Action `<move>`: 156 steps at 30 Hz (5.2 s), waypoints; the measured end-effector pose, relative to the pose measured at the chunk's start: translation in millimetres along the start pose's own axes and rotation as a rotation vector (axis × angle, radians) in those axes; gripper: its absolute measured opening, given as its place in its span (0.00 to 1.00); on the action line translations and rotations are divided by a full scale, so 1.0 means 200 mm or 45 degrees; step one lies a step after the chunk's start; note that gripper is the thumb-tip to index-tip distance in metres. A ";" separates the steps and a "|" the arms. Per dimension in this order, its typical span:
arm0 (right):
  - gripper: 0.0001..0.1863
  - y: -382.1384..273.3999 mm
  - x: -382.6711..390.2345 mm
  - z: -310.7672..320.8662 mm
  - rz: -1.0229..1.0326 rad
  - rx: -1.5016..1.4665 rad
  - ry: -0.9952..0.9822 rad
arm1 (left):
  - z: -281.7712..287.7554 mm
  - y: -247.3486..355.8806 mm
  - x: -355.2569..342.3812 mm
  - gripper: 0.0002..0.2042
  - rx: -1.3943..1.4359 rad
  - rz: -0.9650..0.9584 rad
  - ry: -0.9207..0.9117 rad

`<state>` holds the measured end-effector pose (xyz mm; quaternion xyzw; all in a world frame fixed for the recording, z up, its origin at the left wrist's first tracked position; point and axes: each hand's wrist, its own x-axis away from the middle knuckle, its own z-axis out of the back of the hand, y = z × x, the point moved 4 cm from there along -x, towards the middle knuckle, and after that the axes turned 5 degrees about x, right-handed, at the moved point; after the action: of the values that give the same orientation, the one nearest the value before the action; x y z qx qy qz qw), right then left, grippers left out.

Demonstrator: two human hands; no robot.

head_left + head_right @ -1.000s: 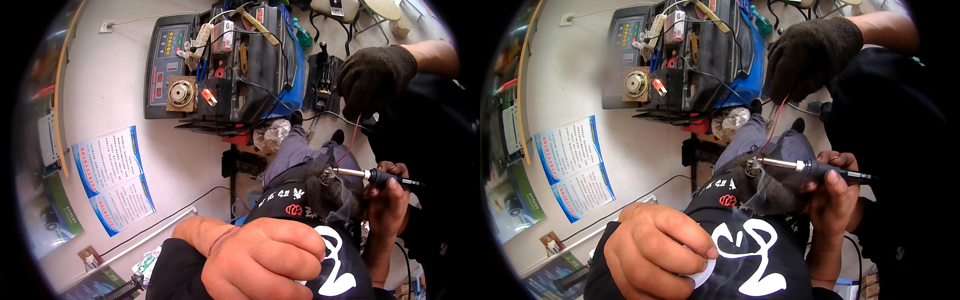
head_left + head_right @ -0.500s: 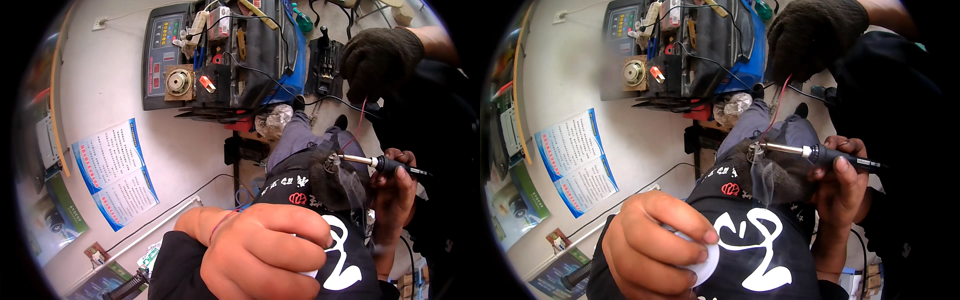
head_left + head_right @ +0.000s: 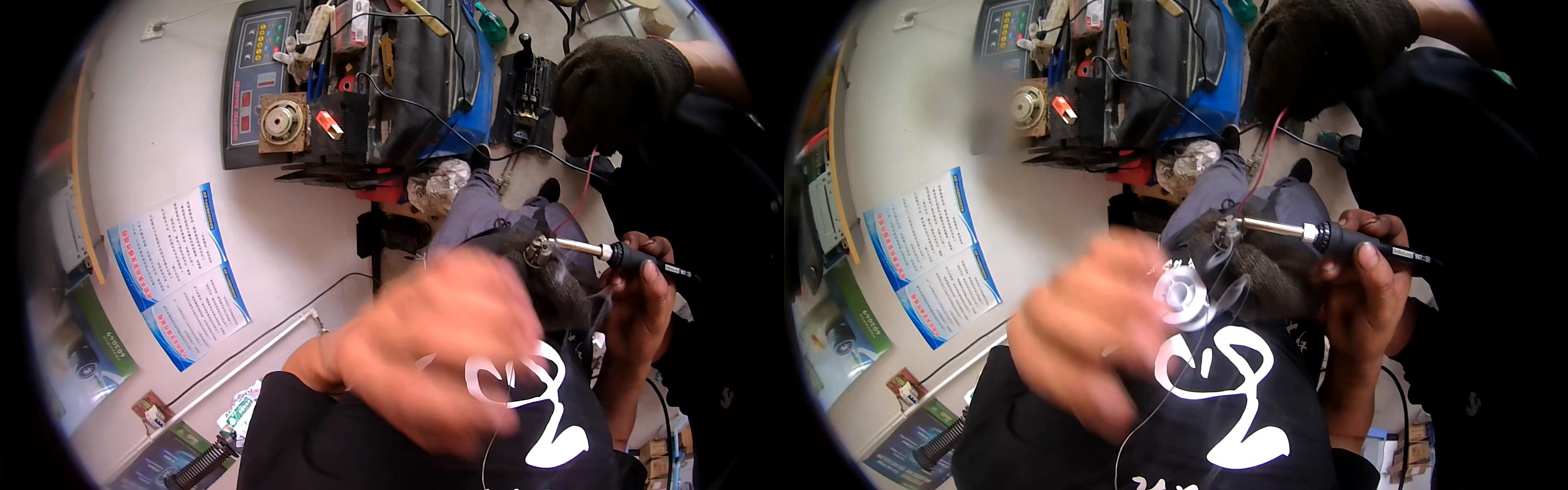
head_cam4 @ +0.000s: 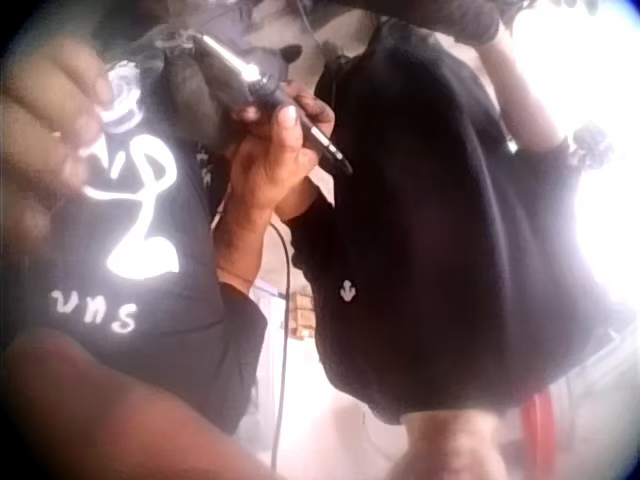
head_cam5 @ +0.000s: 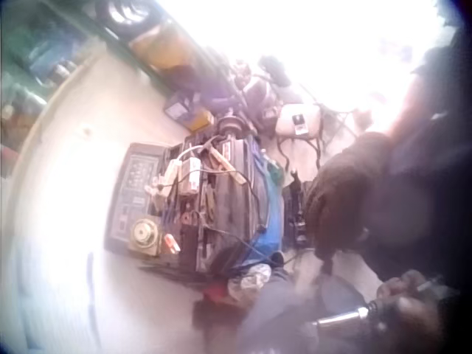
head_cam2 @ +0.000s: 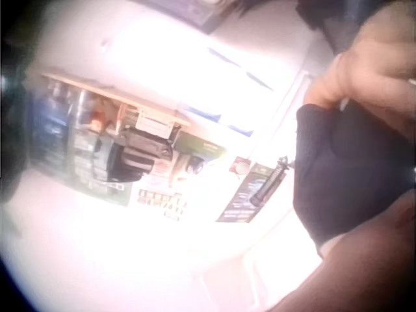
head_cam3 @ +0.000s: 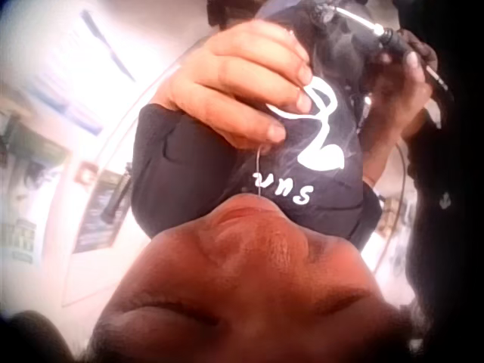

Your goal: The person uses a soldering iron and solder wire to join wires to a small electronic component held in a gloved hand. They repeatedly apply heat and solder to the connection points, generating smoke, and briefly inspect the joint before continuing the process.

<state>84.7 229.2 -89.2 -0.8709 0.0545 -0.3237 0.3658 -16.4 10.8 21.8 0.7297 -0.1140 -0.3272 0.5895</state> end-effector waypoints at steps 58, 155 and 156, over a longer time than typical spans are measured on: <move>0.19 -0.02 -0.01 -0.01 0.086 0.037 -0.116 | 0.08 0.07 -0.03 0.12 -1.010 0.157 -0.199; 0.19 -0.01 -0.01 0.02 0.081 0.039 -0.153 | -0.03 0.05 -0.04 0.13 -1.024 0.028 -0.301; 0.19 -0.01 -0.01 0.02 0.078 0.041 -0.151 | -0.03 0.05 -0.04 0.13 -1.026 0.034 -0.296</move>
<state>84.6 234.1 -91.1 -0.8805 0.0541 -0.2609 0.3922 -16.1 17.8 34.8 0.3975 -0.0520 -0.4181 0.8152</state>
